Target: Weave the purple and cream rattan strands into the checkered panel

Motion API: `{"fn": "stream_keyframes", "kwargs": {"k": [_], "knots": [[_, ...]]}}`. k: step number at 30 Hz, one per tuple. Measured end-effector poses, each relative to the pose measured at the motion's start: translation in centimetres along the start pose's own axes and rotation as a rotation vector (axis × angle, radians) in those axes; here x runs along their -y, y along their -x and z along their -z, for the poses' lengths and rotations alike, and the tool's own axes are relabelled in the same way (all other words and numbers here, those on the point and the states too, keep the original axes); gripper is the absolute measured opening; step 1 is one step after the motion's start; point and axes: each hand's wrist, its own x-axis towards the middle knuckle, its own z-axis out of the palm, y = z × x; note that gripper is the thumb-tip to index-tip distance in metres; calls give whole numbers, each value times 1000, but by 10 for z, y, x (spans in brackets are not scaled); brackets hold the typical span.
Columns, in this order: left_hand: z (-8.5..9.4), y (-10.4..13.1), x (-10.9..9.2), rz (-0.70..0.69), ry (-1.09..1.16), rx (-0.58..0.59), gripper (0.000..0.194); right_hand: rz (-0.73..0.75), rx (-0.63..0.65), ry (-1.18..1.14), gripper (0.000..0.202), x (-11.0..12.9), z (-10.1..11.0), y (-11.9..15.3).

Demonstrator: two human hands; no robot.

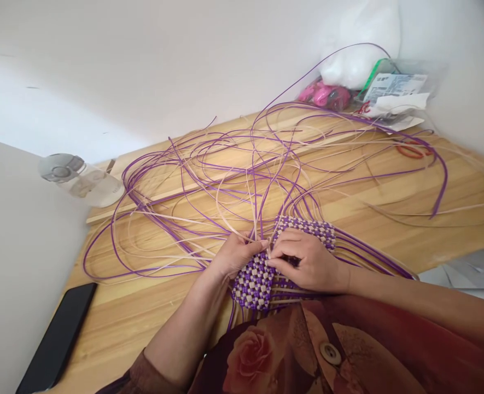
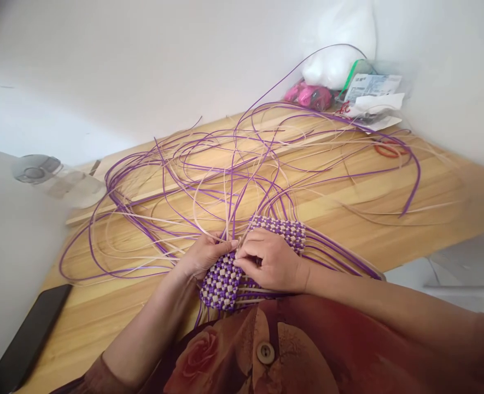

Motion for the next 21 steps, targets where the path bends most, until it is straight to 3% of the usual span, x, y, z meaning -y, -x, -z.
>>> {"fn": "stream_keyframes", "kwargs": {"k": [3, 6, 9, 12, 15, 21], "knots": [[1, -1, 1, 0, -4, -21, 33, -78, 72, -93, 17, 12, 8, 3], [3, -3, 3, -2, 9, -3, 36, -67, 44, -209, 4, 18, 12, 6], [3, -4, 5, 7, 1, -1, 38, -51, 9, -352, 4, 18, 7, 10], [2, -5, 5, -32, -33, -26, 35, -165, 45, -448, 12, 14, -1, 18], [0, -3, 2, -69, -144, -29, 32, -295, 116, -552, 20, 10, -7, 24], [-2, 2, -6, -96, -458, -71, 29, -370, 155, -643, 23, 2, -12, 25]]}}
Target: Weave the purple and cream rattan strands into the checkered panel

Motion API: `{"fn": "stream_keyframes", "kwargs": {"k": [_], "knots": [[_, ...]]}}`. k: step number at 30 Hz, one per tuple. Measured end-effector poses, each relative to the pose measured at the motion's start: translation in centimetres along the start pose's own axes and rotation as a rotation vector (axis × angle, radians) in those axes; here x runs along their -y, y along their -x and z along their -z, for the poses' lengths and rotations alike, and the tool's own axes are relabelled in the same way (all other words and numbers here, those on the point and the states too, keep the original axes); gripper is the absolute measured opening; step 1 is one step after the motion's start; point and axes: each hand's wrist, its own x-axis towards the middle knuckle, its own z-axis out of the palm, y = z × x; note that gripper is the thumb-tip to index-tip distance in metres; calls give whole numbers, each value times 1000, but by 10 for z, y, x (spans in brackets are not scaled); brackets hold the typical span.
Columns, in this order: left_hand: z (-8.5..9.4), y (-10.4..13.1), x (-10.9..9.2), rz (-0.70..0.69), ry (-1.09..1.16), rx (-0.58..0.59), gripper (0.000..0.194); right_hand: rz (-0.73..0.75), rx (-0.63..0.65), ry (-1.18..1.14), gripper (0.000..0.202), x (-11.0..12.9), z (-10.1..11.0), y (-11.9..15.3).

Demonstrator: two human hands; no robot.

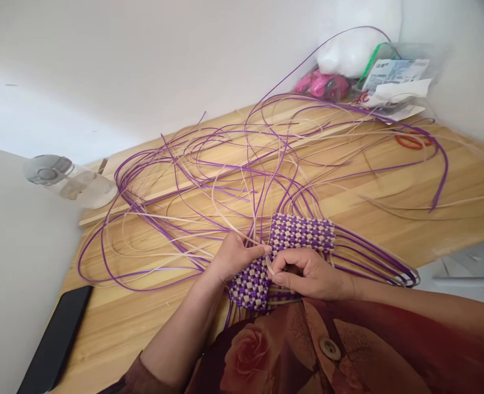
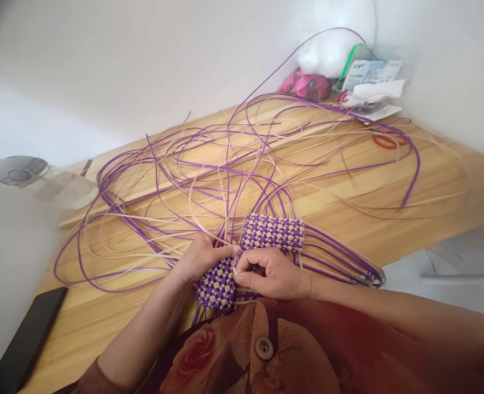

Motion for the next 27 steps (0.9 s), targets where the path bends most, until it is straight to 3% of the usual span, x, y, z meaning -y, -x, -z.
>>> {"fn": "stream_keyframes", "kwargs": {"k": [5, 13, 21, 27], "knots": [[-5, -1, 1, -17, -26, -83, 22, 26, 42, -10, 26, -2, 4, -4], [5, 2, -5, -40, -83, 60, 30, -104, -34, -232, 25, -9, -5, 0], [-4, 0, 7, -12, -192, -86, 26, -154, 51, -26, 23, 1, 1, -7], [-3, 2, 1, -56, -29, -3, 29, -193, 131, -48, 22, 1, 0, -6]]}}
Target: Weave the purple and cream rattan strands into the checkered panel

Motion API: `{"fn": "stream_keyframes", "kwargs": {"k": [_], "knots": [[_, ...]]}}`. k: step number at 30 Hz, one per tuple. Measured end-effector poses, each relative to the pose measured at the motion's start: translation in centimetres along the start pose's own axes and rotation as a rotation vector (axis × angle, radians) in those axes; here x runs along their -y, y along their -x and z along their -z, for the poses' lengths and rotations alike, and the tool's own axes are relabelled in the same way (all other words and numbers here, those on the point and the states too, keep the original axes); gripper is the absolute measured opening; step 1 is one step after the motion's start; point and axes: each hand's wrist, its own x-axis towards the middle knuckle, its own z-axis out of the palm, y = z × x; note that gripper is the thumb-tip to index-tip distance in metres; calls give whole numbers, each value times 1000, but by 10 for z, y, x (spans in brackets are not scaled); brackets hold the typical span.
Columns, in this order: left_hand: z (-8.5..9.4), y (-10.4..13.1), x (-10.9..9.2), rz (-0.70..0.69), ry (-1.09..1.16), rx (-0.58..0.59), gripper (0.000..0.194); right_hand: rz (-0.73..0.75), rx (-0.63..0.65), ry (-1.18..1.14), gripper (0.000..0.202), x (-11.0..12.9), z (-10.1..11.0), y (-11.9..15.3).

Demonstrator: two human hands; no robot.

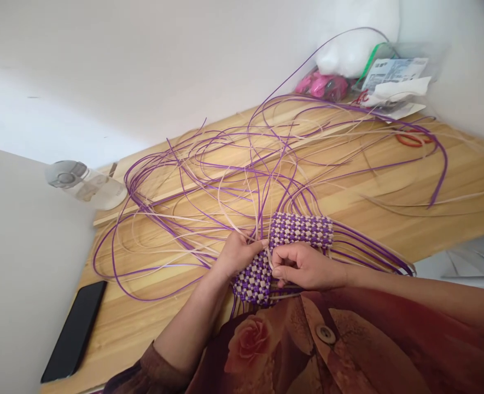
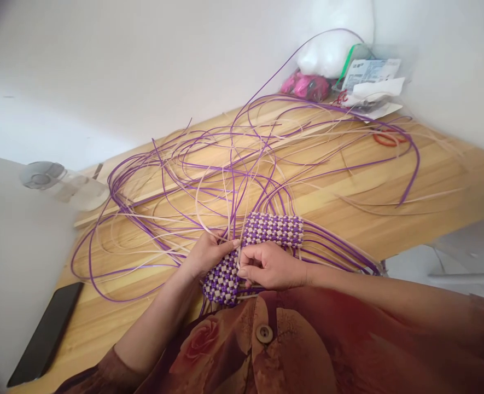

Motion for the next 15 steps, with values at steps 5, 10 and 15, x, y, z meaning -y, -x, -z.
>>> {"fn": "stream_keyframes", "kwargs": {"k": [5, 10, 15], "knots": [[5, 2, 0, 35, 119, 93, 36, -119, 12, 147, 29, 26, 21, 5], [5, 2, 2, 19, 231, 127, 36, 187, -70, 785, 23, 53, 55, -15], [3, 4, -6, 17, 266, 138, 33, 247, 192, 974, 8, 61, 67, -43]]}}
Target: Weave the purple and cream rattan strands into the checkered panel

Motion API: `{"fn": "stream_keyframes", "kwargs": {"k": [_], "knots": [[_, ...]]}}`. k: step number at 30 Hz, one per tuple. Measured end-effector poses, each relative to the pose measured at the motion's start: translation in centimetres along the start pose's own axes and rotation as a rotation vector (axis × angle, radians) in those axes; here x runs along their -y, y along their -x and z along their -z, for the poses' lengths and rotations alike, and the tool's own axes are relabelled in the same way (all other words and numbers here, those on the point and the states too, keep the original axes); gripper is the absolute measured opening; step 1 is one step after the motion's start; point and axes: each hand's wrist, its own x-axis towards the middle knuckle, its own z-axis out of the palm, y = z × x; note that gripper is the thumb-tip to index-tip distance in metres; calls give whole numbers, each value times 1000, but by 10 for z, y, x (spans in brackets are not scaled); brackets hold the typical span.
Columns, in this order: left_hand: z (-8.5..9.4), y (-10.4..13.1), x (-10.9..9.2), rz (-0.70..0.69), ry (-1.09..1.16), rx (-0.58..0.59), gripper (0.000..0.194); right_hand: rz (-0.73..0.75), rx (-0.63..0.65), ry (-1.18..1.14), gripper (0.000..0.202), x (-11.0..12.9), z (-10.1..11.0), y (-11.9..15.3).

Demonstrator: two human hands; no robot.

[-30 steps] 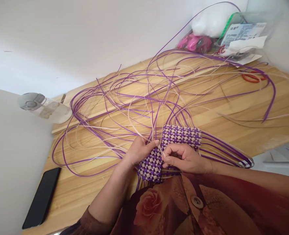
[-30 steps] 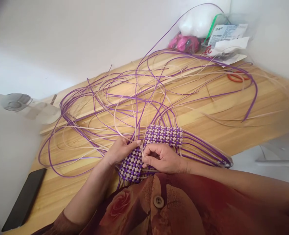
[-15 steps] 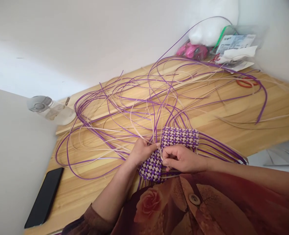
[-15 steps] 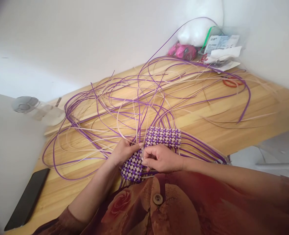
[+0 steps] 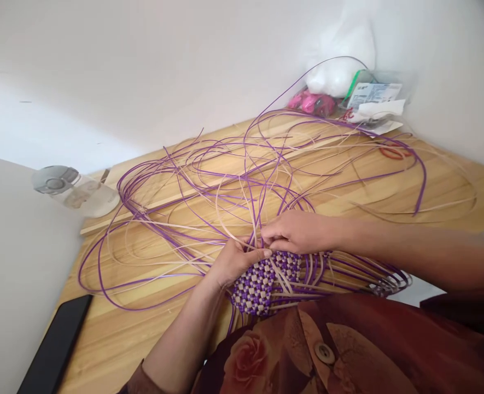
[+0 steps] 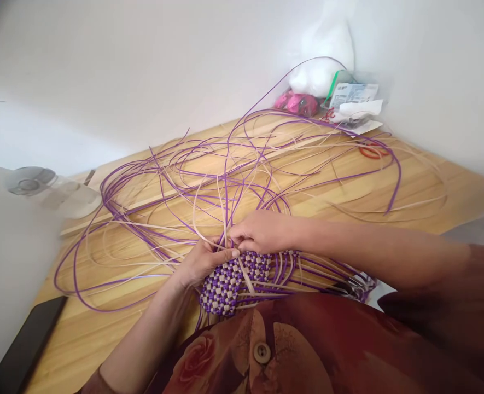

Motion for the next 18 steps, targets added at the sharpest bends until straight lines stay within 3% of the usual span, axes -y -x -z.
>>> {"fn": "stream_keyframes", "kwargs": {"k": [3, 5, 6, 8, 10, 13, 15, 16, 18], "knots": [[0, 0, 0, 32, -42, -33, 30, -99, 11, 122, 16, -30, 24, -2], [1, -2, 3, 61, -66, -58, 32, -359, -96, 268, 23, -62, 46, 2], [1, -2, 4, 73, -70, -63, 32, -411, -133, 295, 28, -79, 54, 5], [3, -3, 5, 91, -55, -55, 34, -453, -141, 314, 27, -105, 64, 10], [7, -2, 3, 107, -45, -17, 37, -471, -142, 325, 18, -116, 61, 12], [18, 3, -7, 133, -82, 111, 43, -499, -306, 364, 23, -99, 43, 13], [25, 6, -12, 145, -102, 222, 40, -407, -443, 313, 26, -71, 29, 13], [28, 6, -14, 145, -104, 260, 38, -318, -462, 246, 23, -55, 22, 13], [30, 6, -13, 120, -113, 266, 34, -145, -378, 82, 21, -25, 7, 12]]}}
